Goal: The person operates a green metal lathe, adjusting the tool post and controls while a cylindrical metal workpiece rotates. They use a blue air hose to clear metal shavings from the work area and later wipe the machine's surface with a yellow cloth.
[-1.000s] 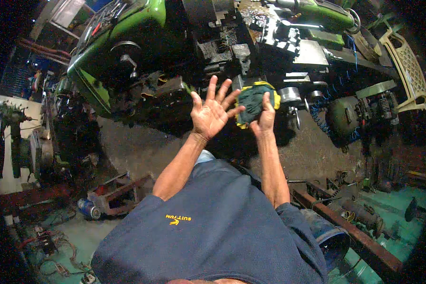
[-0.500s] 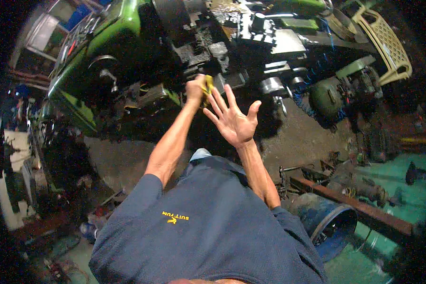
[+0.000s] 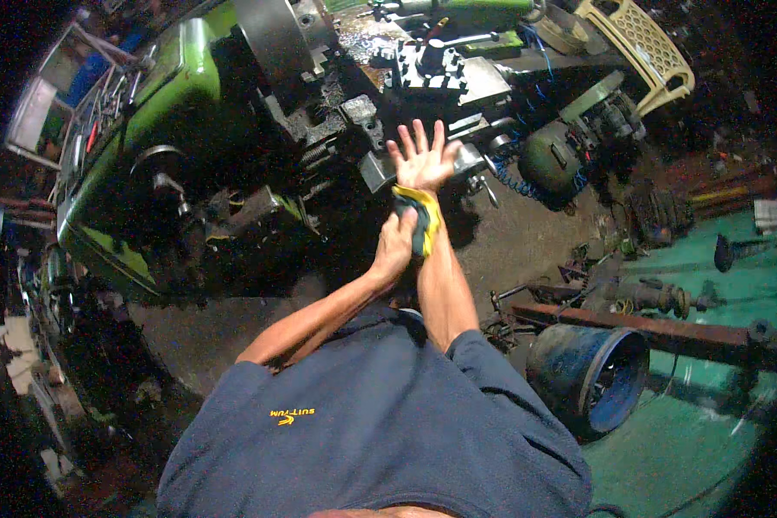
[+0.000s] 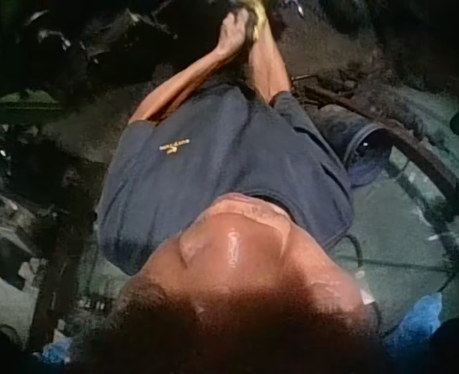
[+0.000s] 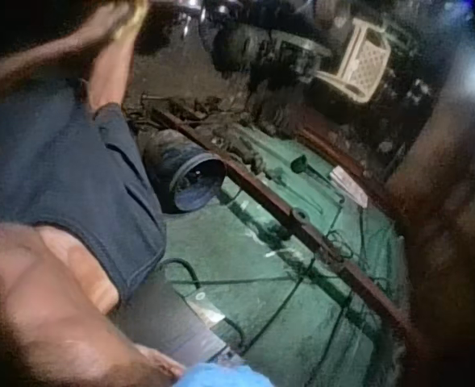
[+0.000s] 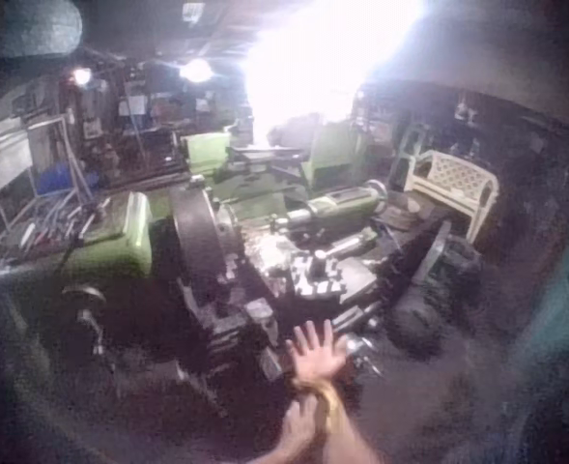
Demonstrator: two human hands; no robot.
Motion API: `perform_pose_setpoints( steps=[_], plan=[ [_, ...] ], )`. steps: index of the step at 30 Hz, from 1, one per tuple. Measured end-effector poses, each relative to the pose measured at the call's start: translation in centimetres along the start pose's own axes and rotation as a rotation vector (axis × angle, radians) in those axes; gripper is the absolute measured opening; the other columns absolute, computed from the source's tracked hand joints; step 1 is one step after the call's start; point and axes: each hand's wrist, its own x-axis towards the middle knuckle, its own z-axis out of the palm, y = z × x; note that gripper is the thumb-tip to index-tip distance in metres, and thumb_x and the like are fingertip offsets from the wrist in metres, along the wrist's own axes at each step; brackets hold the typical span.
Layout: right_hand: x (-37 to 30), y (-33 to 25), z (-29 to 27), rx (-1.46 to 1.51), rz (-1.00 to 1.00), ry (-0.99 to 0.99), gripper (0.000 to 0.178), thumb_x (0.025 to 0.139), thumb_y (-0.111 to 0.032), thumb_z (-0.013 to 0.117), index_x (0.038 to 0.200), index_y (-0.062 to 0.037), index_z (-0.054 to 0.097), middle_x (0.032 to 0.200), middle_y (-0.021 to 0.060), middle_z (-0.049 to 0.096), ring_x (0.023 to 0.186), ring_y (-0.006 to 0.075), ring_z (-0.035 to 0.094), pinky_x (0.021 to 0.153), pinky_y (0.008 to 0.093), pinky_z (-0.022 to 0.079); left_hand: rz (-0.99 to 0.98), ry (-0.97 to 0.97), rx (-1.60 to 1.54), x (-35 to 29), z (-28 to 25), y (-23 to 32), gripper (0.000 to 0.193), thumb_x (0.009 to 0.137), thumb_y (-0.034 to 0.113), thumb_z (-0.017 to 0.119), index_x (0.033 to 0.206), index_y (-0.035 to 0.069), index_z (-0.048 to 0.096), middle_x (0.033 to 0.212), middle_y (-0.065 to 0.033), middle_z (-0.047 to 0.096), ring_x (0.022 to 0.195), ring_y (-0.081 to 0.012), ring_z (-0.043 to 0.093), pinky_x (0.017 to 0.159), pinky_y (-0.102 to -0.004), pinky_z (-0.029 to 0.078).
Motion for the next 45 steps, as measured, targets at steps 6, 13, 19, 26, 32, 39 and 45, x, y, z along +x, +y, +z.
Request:
perform_pose_setpoints(
  steps=[6,13,19,26,32,39,45],
  plan=[
    [-0.7,-0.3,-2.0,-1.377,-0.073,-0.023,0.045,0.090,-0.032,0.070,0.129,-0.0109,0.064,0.107,0.0110,0.074,0.090,0.0200,0.073,0.076,0.0340,0.056,0.506,-0.107,0.006,0.7,-10.1,8.2,0.032,0.090,0.010,0.056,0.119,-0.001,0.064,0.105,-0.0092,0.070,0.096,-0.0177,0.063,0.086,-0.0340,0.052],
    [-7.2,3.4,-1.0,-1.590,0.159,-0.337,0.047,0.099,-0.028,0.053,0.144,-0.0198,0.049,0.141,0.0101,0.054,0.131,0.0230,0.052,0.110,0.0366,0.041,1.058,-0.005,0.538,4.8,-9.2,5.3,0.036,0.075,0.016,0.056,0.105,0.004,0.072,0.105,-0.0111,0.072,0.097,-0.0287,0.069,0.106,-0.0445,0.043],
    [-7.9,5.1,-1.8,-2.432,0.337,-0.638,0.049,0.094,-0.022,0.060,0.142,-0.0227,0.051,0.131,0.0117,0.058,0.122,0.0265,0.056,0.098,0.0428,0.047,1.257,-0.383,0.467,-0.8,-6.0,3.1,0.032,0.069,0.034,0.061,0.089,0.012,0.074,0.091,-0.0044,0.073,0.088,-0.0257,0.067,0.094,-0.0500,0.045],
    [-9.8,2.0,-3.7,-2.266,0.326,-0.503,0.052,0.092,-0.020,0.065,0.141,-0.0086,0.051,0.131,0.0168,0.059,0.127,0.0270,0.054,0.108,0.0382,0.042,1.285,-0.367,0.492,6.1,-6.8,2.4,0.032,0.068,0.028,0.059,0.090,0.009,0.072,0.094,-0.0062,0.073,0.094,-0.0255,0.068,0.097,-0.0471,0.045],
    [-13.6,2.7,-3.4,-0.712,0.177,0.054,0.062,0.095,-0.032,0.067,0.149,-0.0111,0.044,0.138,0.0122,0.055,0.125,0.0236,0.055,0.109,0.0377,0.043,0.687,0.081,0.305,12.1,-11.9,-0.4,0.028,0.089,0.021,0.054,0.073,0.003,0.067,0.071,-0.0170,0.064,0.066,-0.0364,0.061,0.062,-0.0473,0.048],
    [-11.2,4.7,-2.8,-0.444,0.074,0.177,0.047,0.103,-0.034,0.055,0.143,-0.0124,0.047,0.125,0.0031,0.059,0.117,0.0160,0.056,0.104,0.0341,0.044,0.814,-0.393,0.958,4.5,-8.6,-0.9,0.067,0.092,0.017,0.048,0.151,-0.006,0.028,0.159,-0.0187,0.031,0.149,-0.0320,0.027,0.123,-0.0478,0.014],
    [-9.5,0.4,-2.0,-0.627,-0.079,0.211,0.039,0.103,-0.031,0.056,0.137,-0.0122,0.056,0.112,0.0024,0.063,0.097,0.0144,0.060,0.092,0.0320,0.050,0.783,-0.890,1.206,2.0,-15.5,4.4,0.057,0.074,0.013,0.074,0.131,0.015,0.065,0.158,-0.0131,0.035,0.150,-0.0274,0.027,0.122,-0.0445,0.022]
  ],
)
